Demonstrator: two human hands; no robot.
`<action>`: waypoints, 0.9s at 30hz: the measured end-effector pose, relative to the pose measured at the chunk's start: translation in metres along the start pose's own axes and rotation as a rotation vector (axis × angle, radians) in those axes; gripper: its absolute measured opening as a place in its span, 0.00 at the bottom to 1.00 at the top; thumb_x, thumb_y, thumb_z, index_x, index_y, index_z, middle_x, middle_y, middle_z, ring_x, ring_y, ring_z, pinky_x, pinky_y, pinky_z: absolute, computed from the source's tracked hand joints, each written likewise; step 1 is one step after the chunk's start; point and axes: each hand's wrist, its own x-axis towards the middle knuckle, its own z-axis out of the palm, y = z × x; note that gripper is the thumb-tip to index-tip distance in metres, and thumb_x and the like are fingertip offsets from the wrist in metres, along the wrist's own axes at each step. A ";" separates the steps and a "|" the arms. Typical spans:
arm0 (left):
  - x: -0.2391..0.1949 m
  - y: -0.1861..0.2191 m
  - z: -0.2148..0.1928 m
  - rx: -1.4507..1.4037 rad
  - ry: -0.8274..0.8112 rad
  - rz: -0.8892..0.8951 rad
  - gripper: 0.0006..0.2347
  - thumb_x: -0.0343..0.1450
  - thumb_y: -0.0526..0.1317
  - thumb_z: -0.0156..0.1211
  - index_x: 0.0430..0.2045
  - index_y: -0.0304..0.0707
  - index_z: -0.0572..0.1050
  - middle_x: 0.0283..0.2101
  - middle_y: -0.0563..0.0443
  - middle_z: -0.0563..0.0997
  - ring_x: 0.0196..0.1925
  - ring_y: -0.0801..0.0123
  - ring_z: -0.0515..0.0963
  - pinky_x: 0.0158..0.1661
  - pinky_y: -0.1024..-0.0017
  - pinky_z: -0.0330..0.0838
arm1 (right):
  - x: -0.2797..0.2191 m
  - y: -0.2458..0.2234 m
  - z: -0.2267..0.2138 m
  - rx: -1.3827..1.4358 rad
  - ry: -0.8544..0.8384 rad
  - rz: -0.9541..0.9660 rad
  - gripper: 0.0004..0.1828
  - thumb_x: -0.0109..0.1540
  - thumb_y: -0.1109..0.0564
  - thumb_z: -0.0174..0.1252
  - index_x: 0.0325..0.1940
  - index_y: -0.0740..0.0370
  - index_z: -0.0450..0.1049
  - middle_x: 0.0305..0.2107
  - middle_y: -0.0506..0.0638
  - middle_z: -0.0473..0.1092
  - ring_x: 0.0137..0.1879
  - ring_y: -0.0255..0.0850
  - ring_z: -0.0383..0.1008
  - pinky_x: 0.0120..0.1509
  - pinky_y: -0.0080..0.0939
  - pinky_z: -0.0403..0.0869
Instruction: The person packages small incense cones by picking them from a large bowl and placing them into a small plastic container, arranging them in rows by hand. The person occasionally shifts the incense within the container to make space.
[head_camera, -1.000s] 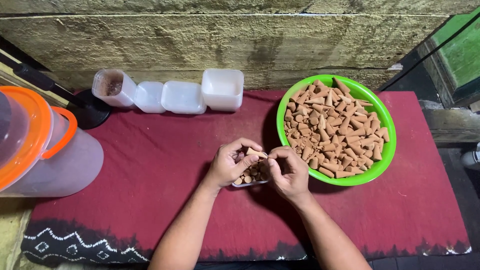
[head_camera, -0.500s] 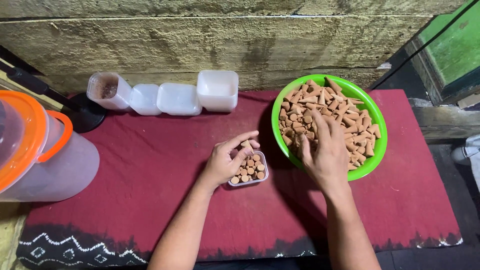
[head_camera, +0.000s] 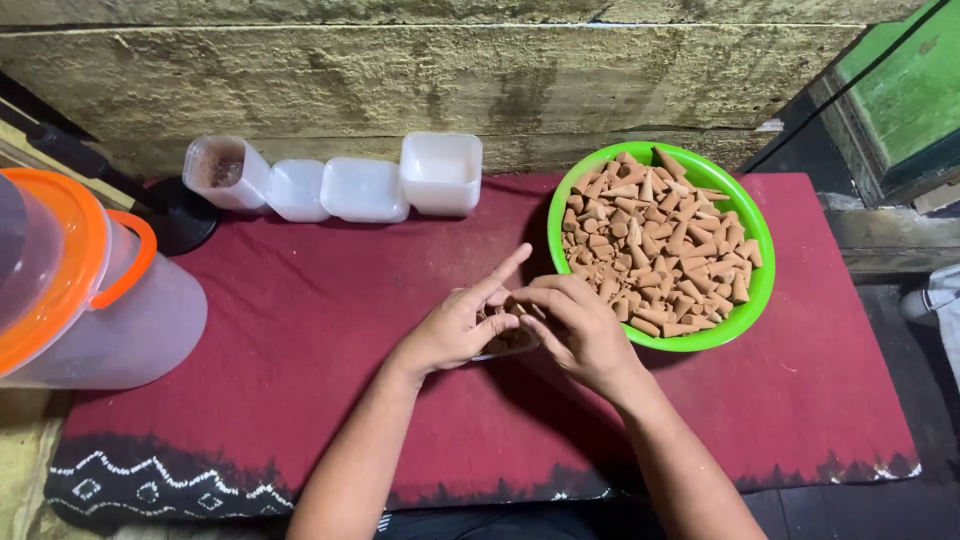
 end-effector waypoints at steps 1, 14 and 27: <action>-0.001 0.006 -0.003 -0.001 0.004 -0.002 0.34 0.74 0.36 0.60 0.75 0.49 0.50 0.44 0.45 0.85 0.38 0.57 0.85 0.41 0.61 0.79 | 0.000 -0.003 0.000 0.002 -0.004 -0.001 0.14 0.64 0.59 0.62 0.54 0.58 0.79 0.43 0.55 0.76 0.47 0.55 0.79 0.51 0.54 0.78; -0.064 -0.003 0.004 0.549 0.081 -0.111 0.20 0.67 0.47 0.68 0.53 0.53 0.75 0.57 0.54 0.72 0.62 0.52 0.68 0.52 0.57 0.67 | -0.048 0.009 0.029 -0.098 0.007 0.029 0.07 0.63 0.57 0.63 0.44 0.57 0.76 0.36 0.51 0.75 0.40 0.53 0.77 0.44 0.50 0.77; -0.073 -0.029 0.031 0.738 0.227 -0.063 0.11 0.66 0.45 0.68 0.41 0.56 0.77 0.60 0.57 0.70 0.67 0.54 0.64 0.52 0.57 0.64 | -0.061 0.026 0.051 -0.234 0.044 -0.098 0.03 0.63 0.55 0.62 0.39 0.54 0.76 0.39 0.49 0.73 0.44 0.53 0.75 0.47 0.49 0.77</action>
